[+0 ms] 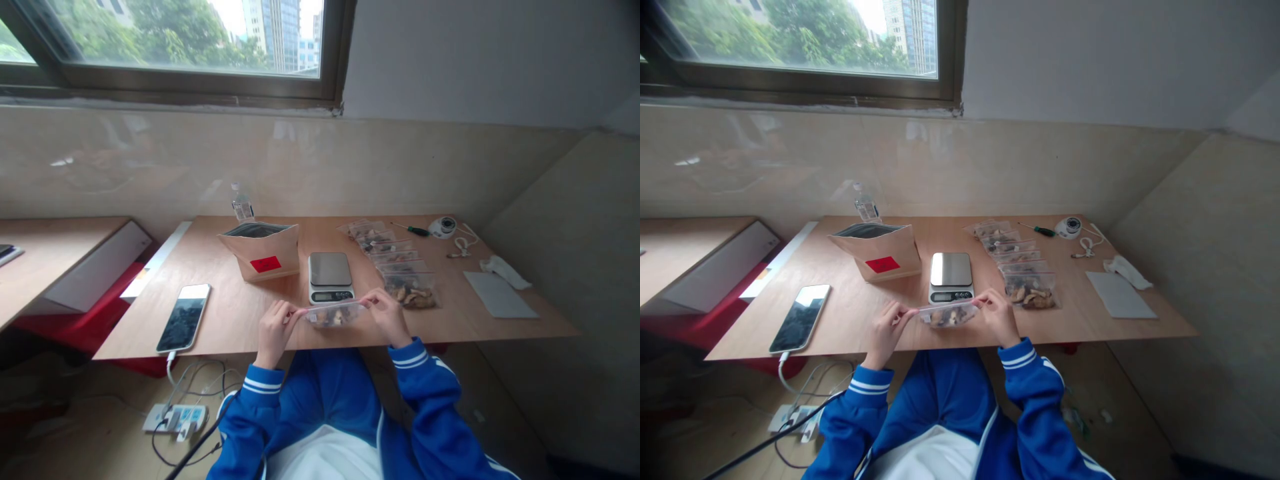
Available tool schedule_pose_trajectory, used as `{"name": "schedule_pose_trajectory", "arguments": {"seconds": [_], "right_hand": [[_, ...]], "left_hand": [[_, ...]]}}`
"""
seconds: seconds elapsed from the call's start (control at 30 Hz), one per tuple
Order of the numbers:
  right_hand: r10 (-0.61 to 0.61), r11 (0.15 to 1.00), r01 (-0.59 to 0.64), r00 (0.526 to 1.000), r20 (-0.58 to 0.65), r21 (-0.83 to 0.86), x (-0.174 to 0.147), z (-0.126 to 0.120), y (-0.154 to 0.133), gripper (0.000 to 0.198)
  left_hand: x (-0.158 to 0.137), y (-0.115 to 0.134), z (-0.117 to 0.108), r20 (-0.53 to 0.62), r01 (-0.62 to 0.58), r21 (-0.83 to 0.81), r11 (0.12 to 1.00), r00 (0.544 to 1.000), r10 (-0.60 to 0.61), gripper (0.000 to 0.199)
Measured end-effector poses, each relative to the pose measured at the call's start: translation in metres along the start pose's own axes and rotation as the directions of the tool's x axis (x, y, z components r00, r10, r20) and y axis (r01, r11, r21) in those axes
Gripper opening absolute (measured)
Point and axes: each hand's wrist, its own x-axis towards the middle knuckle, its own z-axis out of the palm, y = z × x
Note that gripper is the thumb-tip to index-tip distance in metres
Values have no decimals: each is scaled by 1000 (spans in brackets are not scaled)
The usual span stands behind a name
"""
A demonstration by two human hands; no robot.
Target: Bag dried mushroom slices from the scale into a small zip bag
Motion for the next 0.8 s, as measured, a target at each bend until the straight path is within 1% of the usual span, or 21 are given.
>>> {"name": "schedule_pose_trajectory", "arguments": {"seconds": [0.07,0.1,0.13,0.2,0.23,0.3,0.37,0.4,0.43,0.47,0.5,0.53,0.57,0.6,0.63,0.67,0.7,0.73,0.77,0.8], "right_hand": [[98,992,-87,987,-127,92,5,-20,-5,25],[152,982,-125,968,-202,141,9,-35,-7,26],[209,969,-158,935,-287,192,15,-52,-11,26],[270,953,-162,841,-470,258,29,-92,-17,27],[276,952,-140,777,-566,272,35,-115,-19,25],[269,960,-123,658,-704,252,45,-160,-19,21],[244,970,-156,638,-731,188,50,-194,-7,20],[253,967,-194,642,-724,167,50,-204,3,21],[273,958,-253,657,-703,135,49,-209,16,24],[299,940,-330,664,-686,90,47,-208,31,30],[328,908,-418,673,-663,25,43,-202,47,38],[352,848,-526,659,-665,-72,38,-191,63,46],[365,814,-570,652,-664,-111,31,-176,79,51],[357,794,-592,640,-680,-140,23,-160,92,56],[322,769,-610,626,-710,-189,14,-144,103,61],[225,720,-620,634,-740,-311,5,-128,111,65],[121,690,-582,679,-724,-430,-4,-113,117,65],[38,680,-522,727,-686,-515,-12,-100,121,62],[-4,682,-457,779,-627,-572,-20,-89,123,57],[-21,685,-396,828,-560,-612,-26,-80,125,53]], "left_hand": [[2,6,3,13,32,-40,999,999,-32,33],[2,7,5,16,65,-58,996,998,-64,33],[2,7,5,16,101,-72,992,995,-100,32],[-1,6,7,20,158,-85,984,987,-157,32],[-4,5,7,26,175,-87,981,984,-174,32],[-11,2,8,35,200,-92,976,980,-197,32],[-19,1,9,39,228,-104,968,973,-225,32],[-22,0,10,39,243,-111,964,970,-240,32],[-24,1,10,37,255,-119,960,967,-252,32],[-26,1,10,36,264,-126,956,965,-261,32],[-26,1,10,36,270,-132,954,963,-268,32],[-27,1,10,35,276,-138,951,961,-274,32],[-26,0,9,33,282,-142,949,959,-280,33],[-26,-1,8,34,290,-144,946,957,-288,33],[-26,-2,7,34,299,-144,943,954,-297,33],[-26,-3,6,33,313,-142,939,950,-312,33],[-27,-5,5,29,332,-141,933,943,-331,34],[-28,-7,4,22,353,-140,925,935,-353,34],[-30,-8,3,15,373,-141,917,927,-375,35],[-31,-10,3,5,393,-144,908,918,-396,35]]}}
